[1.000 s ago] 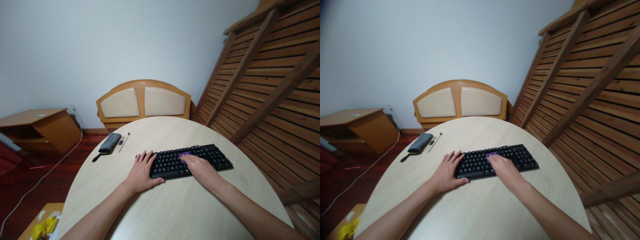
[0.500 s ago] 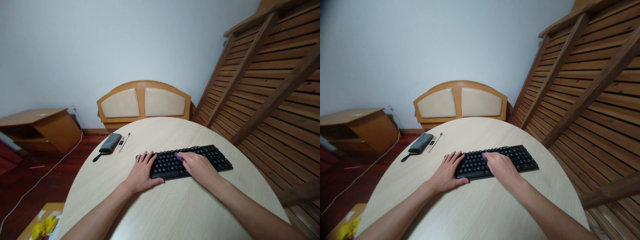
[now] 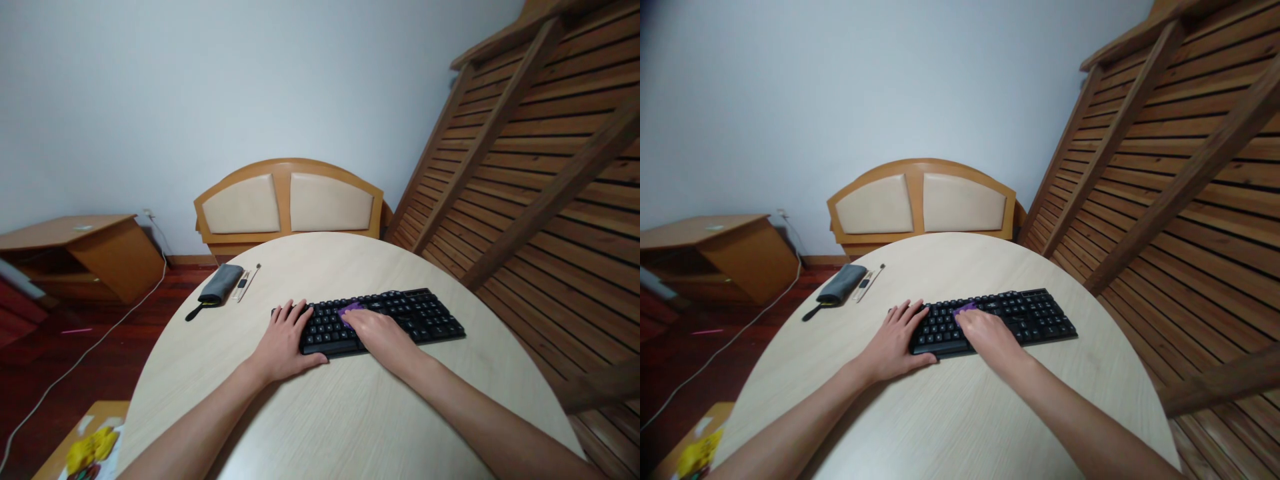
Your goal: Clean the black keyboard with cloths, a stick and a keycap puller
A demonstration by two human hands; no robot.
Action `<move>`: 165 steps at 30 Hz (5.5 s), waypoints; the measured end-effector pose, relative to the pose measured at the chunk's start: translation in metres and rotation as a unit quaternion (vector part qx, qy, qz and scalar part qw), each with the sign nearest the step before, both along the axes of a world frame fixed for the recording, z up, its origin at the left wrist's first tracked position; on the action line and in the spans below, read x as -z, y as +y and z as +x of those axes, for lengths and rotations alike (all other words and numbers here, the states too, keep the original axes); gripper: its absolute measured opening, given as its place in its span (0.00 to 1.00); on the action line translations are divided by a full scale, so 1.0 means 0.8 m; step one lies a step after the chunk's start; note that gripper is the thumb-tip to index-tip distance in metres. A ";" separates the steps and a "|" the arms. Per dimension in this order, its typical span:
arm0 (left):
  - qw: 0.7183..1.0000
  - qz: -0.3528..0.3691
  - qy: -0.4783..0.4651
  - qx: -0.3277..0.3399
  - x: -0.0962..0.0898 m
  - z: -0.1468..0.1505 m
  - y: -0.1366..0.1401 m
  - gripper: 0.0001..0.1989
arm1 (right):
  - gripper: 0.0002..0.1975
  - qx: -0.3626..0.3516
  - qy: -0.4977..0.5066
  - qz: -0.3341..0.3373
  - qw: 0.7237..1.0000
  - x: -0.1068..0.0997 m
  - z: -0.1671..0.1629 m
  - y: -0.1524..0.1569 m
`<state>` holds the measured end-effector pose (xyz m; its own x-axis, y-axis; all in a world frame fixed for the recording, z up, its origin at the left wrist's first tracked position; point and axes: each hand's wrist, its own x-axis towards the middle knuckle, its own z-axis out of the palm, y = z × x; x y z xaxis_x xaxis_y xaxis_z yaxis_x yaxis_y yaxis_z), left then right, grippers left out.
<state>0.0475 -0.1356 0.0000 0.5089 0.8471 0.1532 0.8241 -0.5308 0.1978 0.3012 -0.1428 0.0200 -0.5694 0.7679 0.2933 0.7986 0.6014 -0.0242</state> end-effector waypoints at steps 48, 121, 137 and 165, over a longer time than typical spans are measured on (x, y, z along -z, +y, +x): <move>1.000 -0.007 0.007 0.008 -0.001 -0.017 0.015 0.57 | 0.15 0.012 0.366 -0.311 0.877 -0.040 0.020 -0.010; 0.999 -0.003 -0.049 0.022 0.000 -0.037 0.029 0.44 | 0.23 0.239 0.255 0.106 0.931 0.051 0.217 0.111; 0.967 0.107 0.022 -0.232 0.037 -0.131 0.109 0.24 | 0.31 0.039 0.084 -0.093 0.991 0.035 0.067 0.038; 0.958 0.075 0.072 -0.266 -0.005 -0.109 0.072 0.16 | 0.27 -0.012 0.074 -0.106 0.992 0.032 0.085 0.067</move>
<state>-0.0396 -0.0783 0.0038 0.0369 0.9666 0.2535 0.9990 -0.0424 0.0162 0.3695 -0.0896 -0.0054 -0.5508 0.8081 0.2089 0.7626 0.5890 -0.2675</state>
